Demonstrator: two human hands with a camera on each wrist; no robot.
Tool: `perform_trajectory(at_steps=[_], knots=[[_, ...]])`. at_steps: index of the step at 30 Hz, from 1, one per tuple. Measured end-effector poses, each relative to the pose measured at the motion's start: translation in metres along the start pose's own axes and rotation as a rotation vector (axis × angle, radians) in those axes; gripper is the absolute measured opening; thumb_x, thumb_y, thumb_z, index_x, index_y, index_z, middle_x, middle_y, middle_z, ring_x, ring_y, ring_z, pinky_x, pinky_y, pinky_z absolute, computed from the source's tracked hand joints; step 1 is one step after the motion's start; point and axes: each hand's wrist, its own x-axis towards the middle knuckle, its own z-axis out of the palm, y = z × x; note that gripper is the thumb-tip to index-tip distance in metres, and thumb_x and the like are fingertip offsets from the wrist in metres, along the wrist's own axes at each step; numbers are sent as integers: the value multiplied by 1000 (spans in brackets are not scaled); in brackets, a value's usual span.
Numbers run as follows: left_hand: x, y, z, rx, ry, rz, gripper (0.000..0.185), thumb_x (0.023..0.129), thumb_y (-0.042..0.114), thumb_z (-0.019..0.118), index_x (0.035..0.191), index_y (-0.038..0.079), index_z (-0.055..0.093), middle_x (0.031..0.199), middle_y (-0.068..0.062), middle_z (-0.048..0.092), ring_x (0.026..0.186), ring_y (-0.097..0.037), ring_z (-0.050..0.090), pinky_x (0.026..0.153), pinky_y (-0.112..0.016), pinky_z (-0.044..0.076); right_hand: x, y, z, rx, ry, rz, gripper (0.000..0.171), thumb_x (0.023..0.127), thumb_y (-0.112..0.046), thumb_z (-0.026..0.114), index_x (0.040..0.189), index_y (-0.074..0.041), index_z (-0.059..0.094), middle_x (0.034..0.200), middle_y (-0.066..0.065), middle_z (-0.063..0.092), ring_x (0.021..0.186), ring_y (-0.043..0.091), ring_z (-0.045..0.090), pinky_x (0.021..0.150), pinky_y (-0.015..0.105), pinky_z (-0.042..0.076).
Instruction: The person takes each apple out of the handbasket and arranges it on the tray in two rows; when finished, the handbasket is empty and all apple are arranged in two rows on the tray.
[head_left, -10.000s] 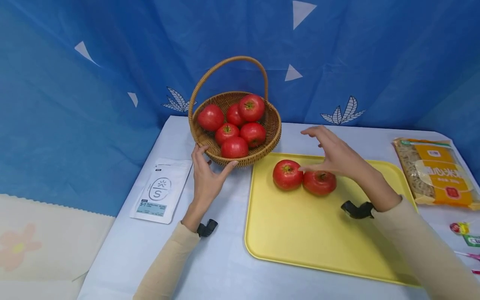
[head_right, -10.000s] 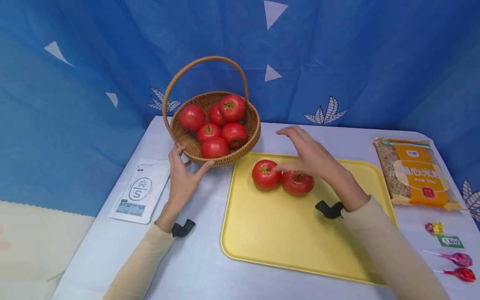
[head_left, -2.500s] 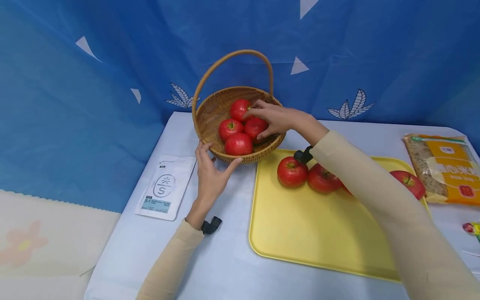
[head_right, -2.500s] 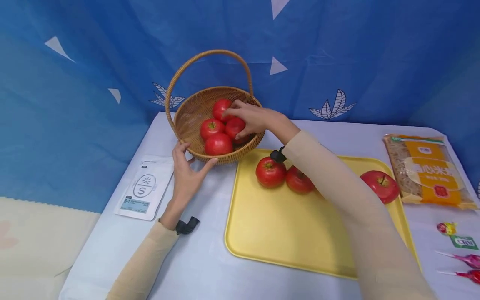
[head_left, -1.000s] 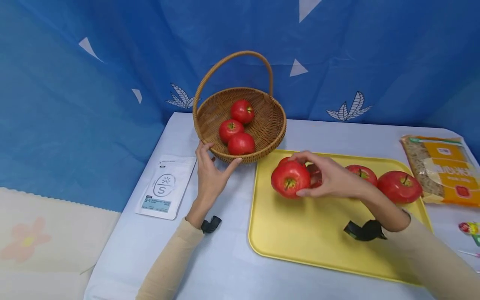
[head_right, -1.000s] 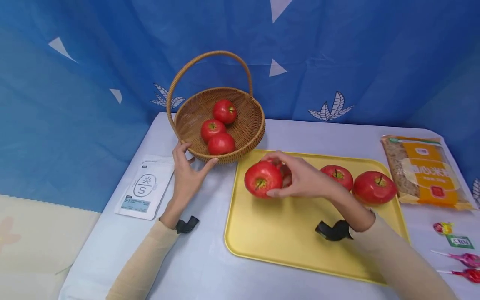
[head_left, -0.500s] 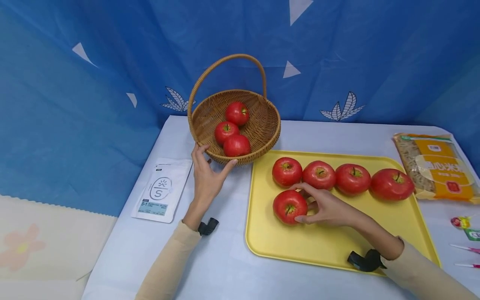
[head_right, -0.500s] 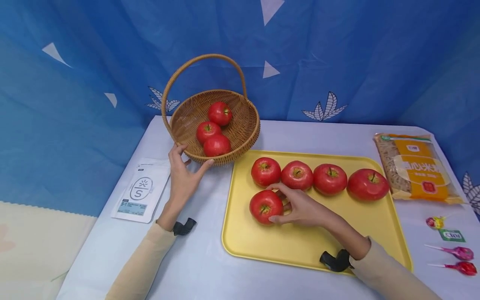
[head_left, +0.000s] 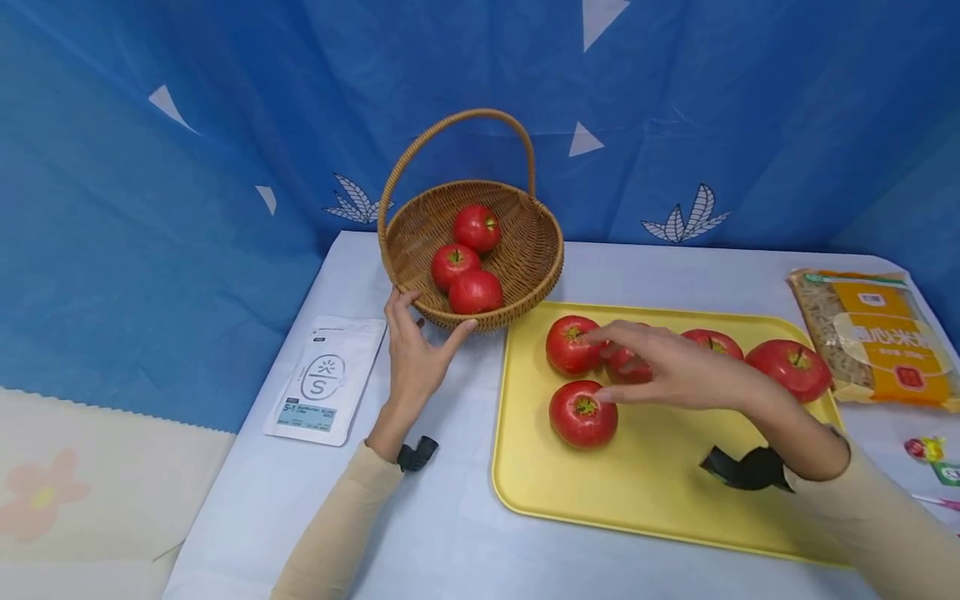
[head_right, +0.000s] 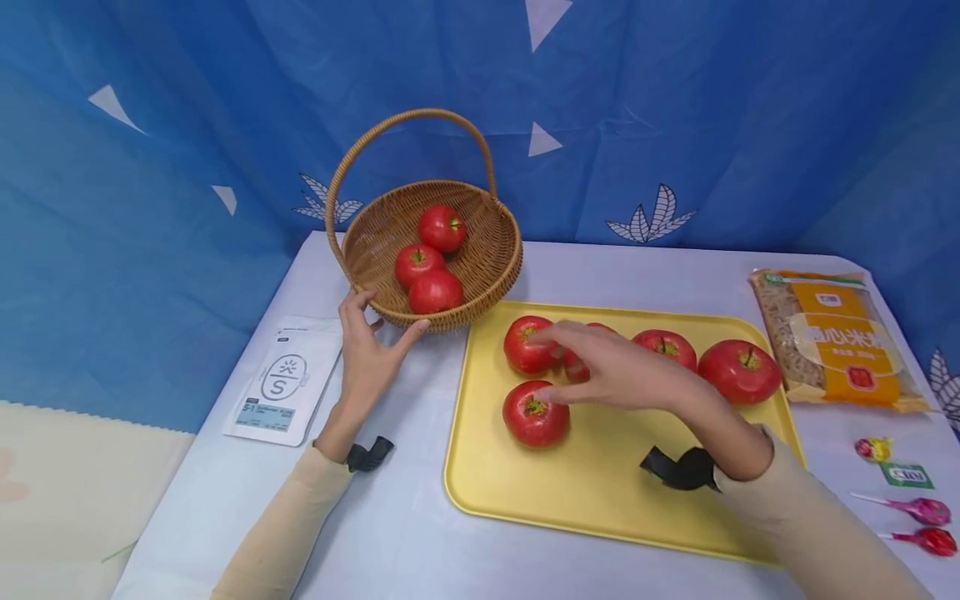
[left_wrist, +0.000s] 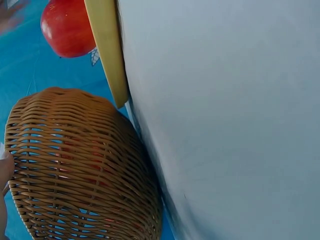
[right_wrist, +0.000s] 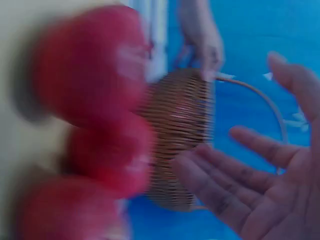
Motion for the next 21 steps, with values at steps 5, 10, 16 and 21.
perform_trajectory(at_steps=[5, 10, 16, 21], knots=[[0, -1, 1, 8, -1, 2, 91, 79, 56, 75, 139, 3, 33, 157, -22, 18, 141, -34, 33, 99, -51, 50, 46, -18, -35, -4, 29, -190, 65, 83, -37, 78, 139, -20, 50, 135, 0, 54, 120, 21, 55, 93, 43, 55], [0, -2, 1, 7, -3, 5, 89, 80, 53, 76, 139, 4, 32, 157, -22, 18, 140, -35, 34, 99, -52, 50, 116, -21, -42, 8, -39, -299, 66, 83, -30, 79, 142, -21, 50, 137, 1, 52, 123, 21, 48, 96, 44, 51], [-1, -2, -1, -6, -16, 0, 86, 80, 52, 76, 138, 5, 32, 157, -21, 18, 140, -34, 34, 99, -51, 49, 186, -13, -27, 3, -257, -360, 70, 83, -28, 78, 145, -17, 46, 149, 4, 43, 138, 26, 35, 111, 53, 36], [1, -2, -2, -6, -20, 6, 86, 80, 53, 75, 137, 5, 32, 159, -21, 16, 140, -34, 35, 101, -52, 48, 213, -5, -19, 14, -320, -280, 64, 86, -22, 75, 144, -20, 48, 150, 2, 40, 141, 27, 31, 114, 54, 32]])
